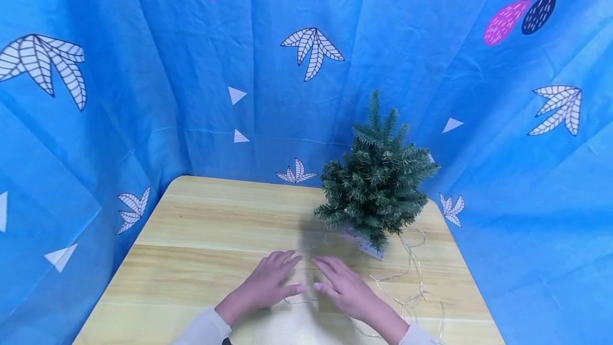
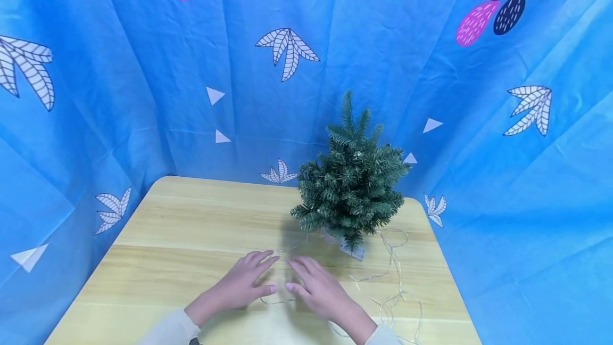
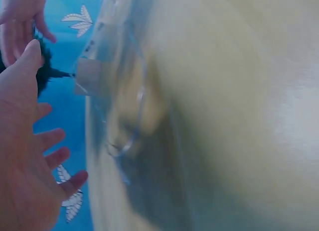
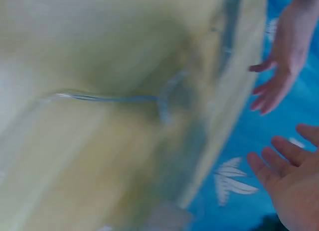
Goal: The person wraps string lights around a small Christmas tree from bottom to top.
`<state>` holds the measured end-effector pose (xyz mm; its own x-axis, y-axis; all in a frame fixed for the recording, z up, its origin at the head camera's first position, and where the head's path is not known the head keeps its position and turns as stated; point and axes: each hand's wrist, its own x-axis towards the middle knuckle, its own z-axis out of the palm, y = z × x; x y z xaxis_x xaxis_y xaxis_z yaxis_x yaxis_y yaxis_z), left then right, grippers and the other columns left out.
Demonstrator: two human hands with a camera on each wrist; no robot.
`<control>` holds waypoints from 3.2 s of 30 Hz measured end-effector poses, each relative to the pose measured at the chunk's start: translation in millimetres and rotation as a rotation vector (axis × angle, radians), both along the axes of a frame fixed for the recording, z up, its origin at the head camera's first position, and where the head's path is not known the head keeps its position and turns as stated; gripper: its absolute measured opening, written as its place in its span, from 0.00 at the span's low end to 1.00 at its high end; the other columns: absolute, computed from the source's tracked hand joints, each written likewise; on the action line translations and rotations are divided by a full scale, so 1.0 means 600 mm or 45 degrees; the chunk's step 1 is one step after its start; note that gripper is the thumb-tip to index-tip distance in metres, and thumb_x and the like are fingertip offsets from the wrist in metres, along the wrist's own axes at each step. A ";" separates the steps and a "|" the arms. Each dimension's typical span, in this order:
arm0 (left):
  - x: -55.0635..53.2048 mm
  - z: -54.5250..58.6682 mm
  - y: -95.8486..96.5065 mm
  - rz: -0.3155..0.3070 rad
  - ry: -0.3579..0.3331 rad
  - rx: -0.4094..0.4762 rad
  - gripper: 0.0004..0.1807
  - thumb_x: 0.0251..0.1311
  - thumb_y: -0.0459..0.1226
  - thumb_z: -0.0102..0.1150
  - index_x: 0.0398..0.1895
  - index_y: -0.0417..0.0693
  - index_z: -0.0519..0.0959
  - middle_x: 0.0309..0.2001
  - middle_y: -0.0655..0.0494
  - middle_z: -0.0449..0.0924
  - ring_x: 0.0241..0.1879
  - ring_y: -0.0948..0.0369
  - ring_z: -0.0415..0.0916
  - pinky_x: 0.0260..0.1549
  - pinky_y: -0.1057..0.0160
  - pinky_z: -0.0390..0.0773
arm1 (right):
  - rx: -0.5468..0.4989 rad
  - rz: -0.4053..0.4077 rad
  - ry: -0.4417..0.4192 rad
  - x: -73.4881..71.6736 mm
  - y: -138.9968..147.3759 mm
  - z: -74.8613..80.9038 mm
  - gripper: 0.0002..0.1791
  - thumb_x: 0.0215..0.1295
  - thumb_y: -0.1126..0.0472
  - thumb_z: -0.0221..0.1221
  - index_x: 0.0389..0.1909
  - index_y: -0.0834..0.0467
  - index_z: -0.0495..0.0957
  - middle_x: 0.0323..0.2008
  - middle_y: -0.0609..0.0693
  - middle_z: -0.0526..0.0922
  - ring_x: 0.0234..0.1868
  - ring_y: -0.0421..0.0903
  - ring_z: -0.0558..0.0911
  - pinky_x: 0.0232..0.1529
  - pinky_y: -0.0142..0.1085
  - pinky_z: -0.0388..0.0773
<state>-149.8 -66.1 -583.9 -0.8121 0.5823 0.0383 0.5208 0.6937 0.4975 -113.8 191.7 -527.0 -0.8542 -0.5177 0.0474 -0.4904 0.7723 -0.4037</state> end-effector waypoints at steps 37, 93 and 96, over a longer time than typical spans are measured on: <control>0.023 -0.040 0.009 -0.122 0.114 0.046 0.05 0.66 0.50 0.61 0.32 0.67 0.81 0.35 0.79 0.75 0.46 0.69 0.66 0.50 0.58 0.64 | 0.002 0.210 0.356 0.001 -0.044 -0.125 0.06 0.63 0.50 0.68 0.34 0.46 0.85 0.28 0.34 0.82 0.30 0.30 0.73 0.33 0.20 0.69; -0.128 0.188 0.057 0.065 0.732 0.331 0.05 0.63 0.43 0.68 0.41 0.59 0.88 0.41 0.66 0.88 0.46 0.63 0.74 0.52 0.54 0.70 | -0.431 -0.250 1.037 -0.007 0.135 0.190 0.07 0.64 0.59 0.65 0.34 0.59 0.87 0.28 0.50 0.88 0.29 0.44 0.77 0.26 0.25 0.71; -0.132 0.196 0.066 0.069 0.779 0.350 0.05 0.61 0.42 0.69 0.40 0.60 0.87 0.41 0.66 0.88 0.45 0.63 0.74 0.52 0.55 0.71 | -0.438 -0.276 1.104 -0.015 0.150 0.193 0.16 0.70 0.51 0.61 0.32 0.60 0.87 0.26 0.50 0.87 0.26 0.44 0.76 0.23 0.24 0.67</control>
<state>-229.2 -26.3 -466.1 -0.6247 0.4447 0.6419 0.7331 0.6172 0.2859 -122.8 281.8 -411.1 -0.5257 -0.1923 0.8286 -0.5858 0.7881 -0.1888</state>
